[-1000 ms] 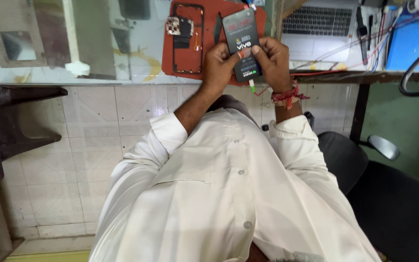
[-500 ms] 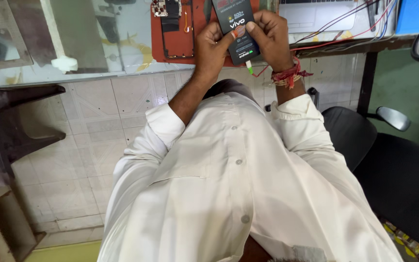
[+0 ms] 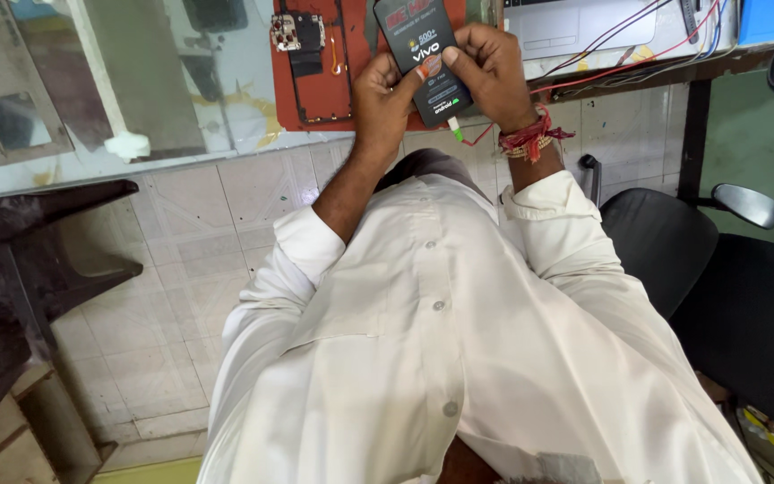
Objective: The person holds a smartphone connected to a power source and repeatedly taps the screen to navigate menus. The person also briefly handles a disassembled phone frame on the workbench.
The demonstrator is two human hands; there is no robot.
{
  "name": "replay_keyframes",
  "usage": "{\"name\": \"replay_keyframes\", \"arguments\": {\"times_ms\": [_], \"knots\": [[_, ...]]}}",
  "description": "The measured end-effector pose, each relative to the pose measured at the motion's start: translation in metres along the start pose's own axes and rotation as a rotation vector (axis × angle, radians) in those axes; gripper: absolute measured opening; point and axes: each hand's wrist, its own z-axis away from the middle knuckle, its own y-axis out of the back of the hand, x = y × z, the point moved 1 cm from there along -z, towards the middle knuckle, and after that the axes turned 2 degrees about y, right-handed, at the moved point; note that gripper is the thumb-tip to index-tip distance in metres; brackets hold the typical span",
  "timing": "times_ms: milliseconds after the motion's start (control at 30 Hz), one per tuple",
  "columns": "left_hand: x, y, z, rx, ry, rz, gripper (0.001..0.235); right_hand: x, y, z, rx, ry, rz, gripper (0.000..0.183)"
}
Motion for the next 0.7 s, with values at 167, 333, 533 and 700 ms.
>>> {"name": "replay_keyframes", "arguments": {"times_ms": [167, 333, 533, 700], "knots": [[0.001, 0.000, 0.001, 0.025, -0.004, -0.042, 0.008, -0.001, -0.001, -0.002, 0.010, -0.048, -0.004, 0.011], [0.009, -0.006, 0.003, 0.039, 0.029, -0.088, 0.009, -0.004, -0.003, -0.001, 0.034, -0.045, -0.040, 0.010], [0.015, -0.009, 0.004, 0.038, 0.040, -0.095, 0.009, -0.003, 0.000, -0.002, 0.032, -0.047, 0.027, 0.010], [0.017, -0.012, 0.003, 0.045, 0.047, -0.083, 0.011, -0.006, -0.001, -0.003, 0.042, -0.028, 0.031, 0.010]]}}
